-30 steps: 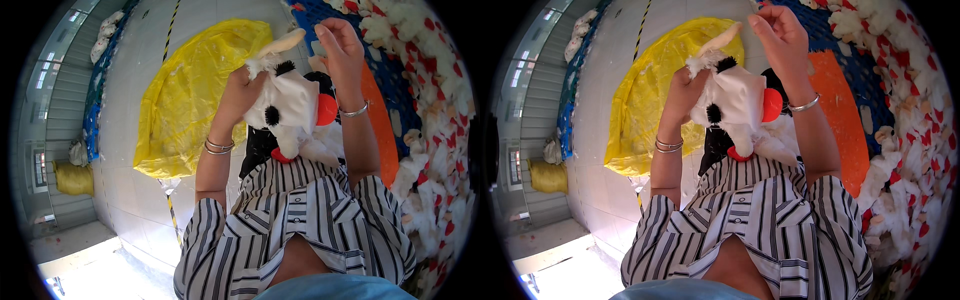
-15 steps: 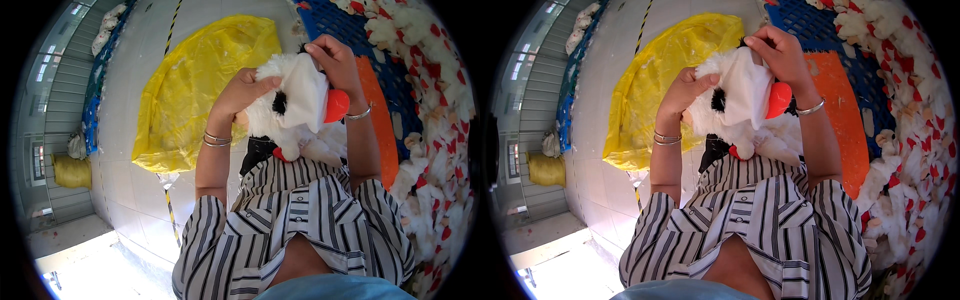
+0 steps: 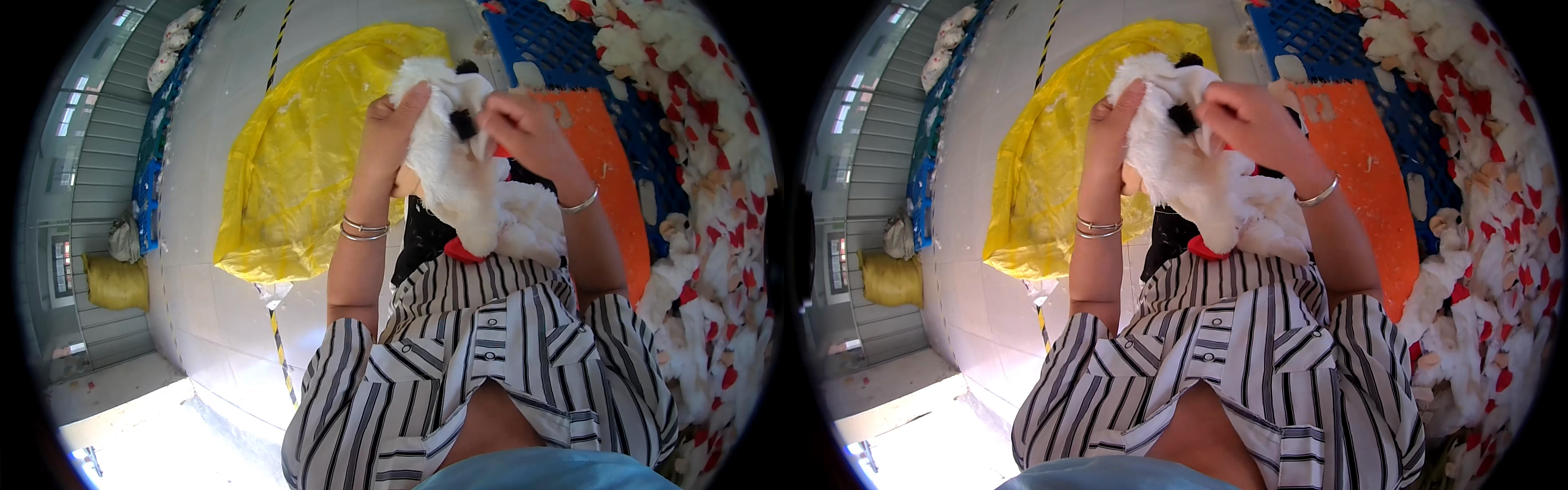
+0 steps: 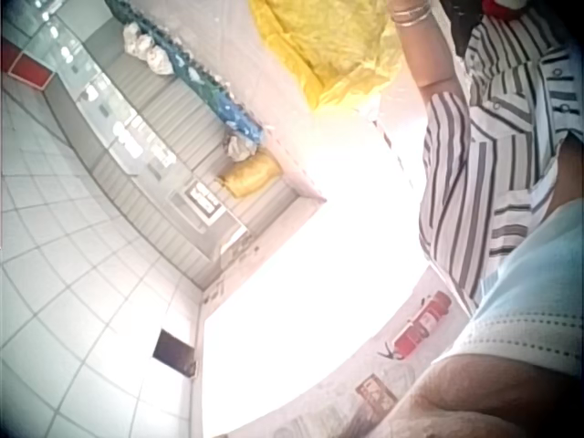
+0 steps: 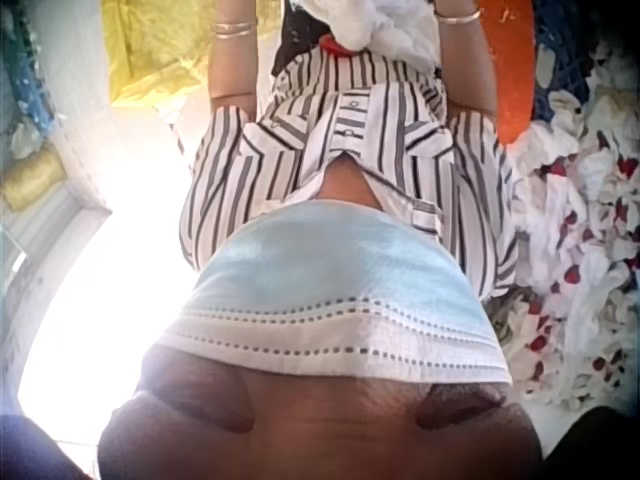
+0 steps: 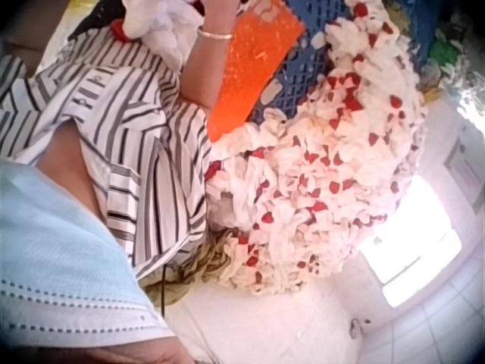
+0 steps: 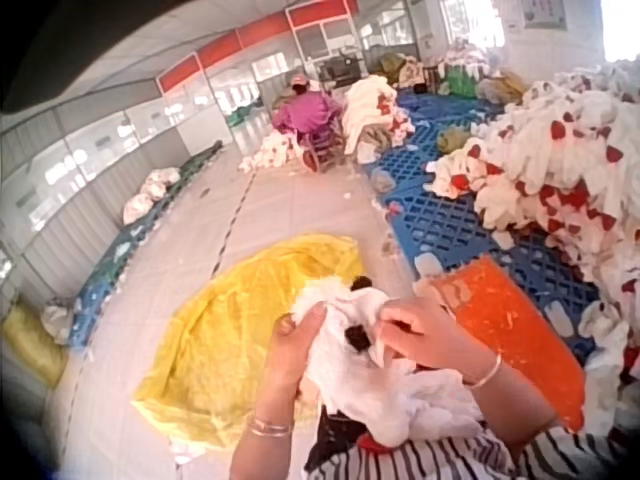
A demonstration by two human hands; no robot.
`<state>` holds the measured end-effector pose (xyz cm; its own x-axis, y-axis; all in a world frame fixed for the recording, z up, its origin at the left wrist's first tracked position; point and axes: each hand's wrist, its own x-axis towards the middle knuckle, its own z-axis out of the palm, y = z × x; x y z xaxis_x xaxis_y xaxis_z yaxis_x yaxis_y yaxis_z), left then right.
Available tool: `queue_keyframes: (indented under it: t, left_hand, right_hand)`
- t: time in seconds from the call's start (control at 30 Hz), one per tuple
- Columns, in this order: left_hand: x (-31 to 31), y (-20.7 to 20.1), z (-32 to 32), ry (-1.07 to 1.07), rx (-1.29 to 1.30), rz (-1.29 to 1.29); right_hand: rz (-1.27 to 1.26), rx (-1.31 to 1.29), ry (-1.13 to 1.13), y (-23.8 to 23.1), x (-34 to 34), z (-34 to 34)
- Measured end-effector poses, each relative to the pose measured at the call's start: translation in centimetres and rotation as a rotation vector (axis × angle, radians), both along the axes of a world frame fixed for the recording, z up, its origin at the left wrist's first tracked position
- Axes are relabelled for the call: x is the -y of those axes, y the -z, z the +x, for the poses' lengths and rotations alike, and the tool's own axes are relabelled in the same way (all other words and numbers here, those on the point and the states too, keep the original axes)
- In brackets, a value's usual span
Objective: The person sits on the floor and assembles a white stuffed animal by hand. They repeatedly stuff white filling into the body, adjust the red fabric beak, and arrange the head and ears. The person handles the toy continuously, ensuring the parts are properly aligned and filled.
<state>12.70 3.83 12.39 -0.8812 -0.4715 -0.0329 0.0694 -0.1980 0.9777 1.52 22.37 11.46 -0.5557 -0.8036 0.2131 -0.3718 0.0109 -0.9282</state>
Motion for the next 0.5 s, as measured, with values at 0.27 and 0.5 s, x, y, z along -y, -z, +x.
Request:
queue_keyframes:
  t: [0.27, 0.5]
  left_hand:
    - [9.1, 7.4, 0.5, -0.321, 0.187, -0.571]
    - [-3.2, 10.9, 5.7, 0.122, 0.279, -0.943]
  right_hand:
    - [0.116, 0.09, 0.147, 11.9, -1.1, -4.9]
    - [-0.021, 0.423, 0.122, 22.2, 3.1, 0.5]
